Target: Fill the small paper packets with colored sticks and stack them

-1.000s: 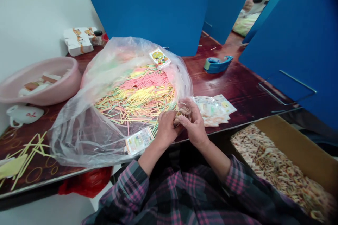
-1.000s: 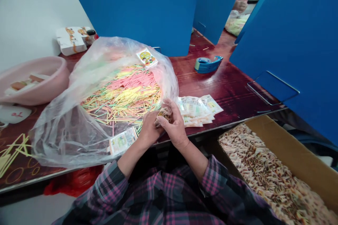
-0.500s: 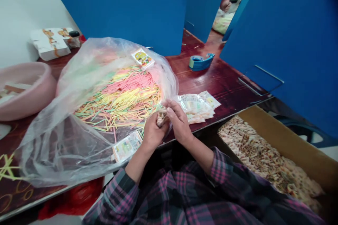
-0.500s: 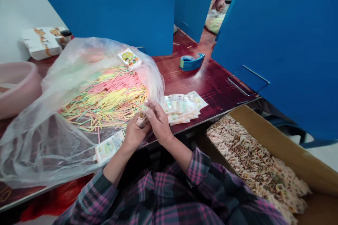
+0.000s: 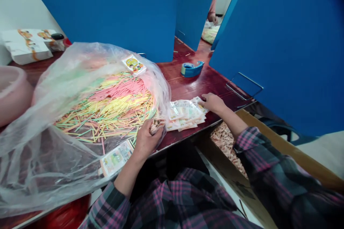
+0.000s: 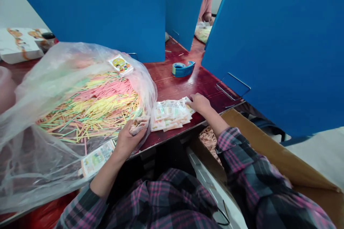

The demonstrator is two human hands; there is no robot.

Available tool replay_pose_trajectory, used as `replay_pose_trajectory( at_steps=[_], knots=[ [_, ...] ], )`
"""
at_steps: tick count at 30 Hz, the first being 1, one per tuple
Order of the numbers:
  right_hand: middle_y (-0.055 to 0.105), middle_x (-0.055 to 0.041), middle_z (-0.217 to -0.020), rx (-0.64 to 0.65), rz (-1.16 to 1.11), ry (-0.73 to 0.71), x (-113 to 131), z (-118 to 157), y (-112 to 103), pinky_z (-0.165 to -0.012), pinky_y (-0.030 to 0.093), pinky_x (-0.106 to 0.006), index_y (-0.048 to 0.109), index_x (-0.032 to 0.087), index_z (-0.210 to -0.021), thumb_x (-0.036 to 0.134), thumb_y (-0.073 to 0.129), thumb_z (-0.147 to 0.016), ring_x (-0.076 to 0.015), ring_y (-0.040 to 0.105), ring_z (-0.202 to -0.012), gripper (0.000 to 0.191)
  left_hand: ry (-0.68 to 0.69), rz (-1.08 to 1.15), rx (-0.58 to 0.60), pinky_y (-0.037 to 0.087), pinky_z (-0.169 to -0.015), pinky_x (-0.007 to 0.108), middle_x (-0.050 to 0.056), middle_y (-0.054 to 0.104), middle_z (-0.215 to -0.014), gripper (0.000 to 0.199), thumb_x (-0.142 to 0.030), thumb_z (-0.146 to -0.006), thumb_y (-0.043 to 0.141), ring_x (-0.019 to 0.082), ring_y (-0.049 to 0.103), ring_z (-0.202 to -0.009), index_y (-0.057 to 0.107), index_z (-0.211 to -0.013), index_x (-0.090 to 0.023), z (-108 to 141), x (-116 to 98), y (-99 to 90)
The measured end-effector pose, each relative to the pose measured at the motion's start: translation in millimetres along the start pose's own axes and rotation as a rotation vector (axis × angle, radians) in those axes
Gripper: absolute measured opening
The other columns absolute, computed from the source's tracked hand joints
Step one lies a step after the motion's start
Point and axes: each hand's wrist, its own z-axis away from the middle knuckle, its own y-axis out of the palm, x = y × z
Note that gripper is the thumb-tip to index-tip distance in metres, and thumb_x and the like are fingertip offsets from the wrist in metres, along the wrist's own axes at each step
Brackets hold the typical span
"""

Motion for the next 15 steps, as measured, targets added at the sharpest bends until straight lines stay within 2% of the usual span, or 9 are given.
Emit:
replay_pose_trajectory(
  at_steps=[4,6,8,10,13,15],
  knots=[
    [0.077,-0.0141,-0.084,0.093,-0.019,0.052,9,-13,0,-0.080,0.049,-0.033,0.077,0.016,-0.072,0.019,0.076,-0.070,-0.0280,0.071,-0.091,0.004,-0.033,0.007,-0.002,0.051,-0.089,0.034,0.005,0.075,-0.101,0.029,-0.039,-0.082,0.067,0.022,0.068,-0.094,0.069,-0.105,-0.021,0,2,0.7],
    [0.073,-0.0102,-0.070,0.103,-0.070,0.086,8,-15,1,-0.075,0.048,-0.031,0.074,0.016,-0.064,0.016,0.075,-0.067,-0.0256,0.070,-0.081,0.004,-0.055,0.043,-0.010,0.051,-0.091,0.034,0.005,0.076,-0.107,0.037,-0.039,-0.082,0.068,0.022,0.069,-0.097,0.067,-0.114,-0.022,0,2,1.1],
    [0.069,-0.0064,-0.062,0.073,-0.141,0.118,3,-13,2,-0.069,0.048,-0.031,0.072,0.016,-0.063,0.017,0.073,-0.067,-0.0229,0.068,-0.071,0.005,-0.077,0.079,-0.013,0.052,-0.093,0.035,0.005,0.076,-0.112,0.044,-0.038,-0.081,0.070,0.023,0.070,-0.100,0.065,-0.122,-0.022,1,3,1.4],
    [0.068,-0.0046,-0.062,-0.003,-0.224,0.147,-3,-8,1,-0.065,0.049,-0.030,0.072,0.015,-0.069,0.019,0.070,-0.070,-0.0208,0.066,-0.065,0.004,-0.099,0.094,-0.013,0.052,-0.095,0.036,0.006,0.076,-0.113,0.046,-0.037,-0.080,0.071,0.023,0.071,-0.101,0.064,-0.123,-0.022,2,5,1.6],
    [0.073,-0.0069,-0.080,-0.179,-0.346,0.174,-9,2,-8,-0.066,0.052,-0.031,0.070,0.015,-0.088,0.024,0.062,-0.078,-0.0197,0.067,-0.071,0.016,-0.134,0.113,-0.016,0.052,-0.097,0.039,0.007,0.077,-0.113,0.048,-0.037,-0.079,0.073,0.024,0.071,-0.102,0.064,-0.124,-0.021,3,9,2.5],
    [0.074,-0.0067,-0.090,-0.326,-0.582,0.138,-4,11,-17,-0.068,0.054,-0.031,0.067,0.017,-0.097,0.025,0.059,-0.079,-0.0178,0.067,-0.074,0.021,-0.151,0.164,-0.016,0.053,-0.097,0.039,0.007,0.077,-0.114,0.051,-0.037,-0.079,0.074,0.025,0.072,-0.103,0.062,-0.126,-0.021,3,13,3.5]
  ],
)
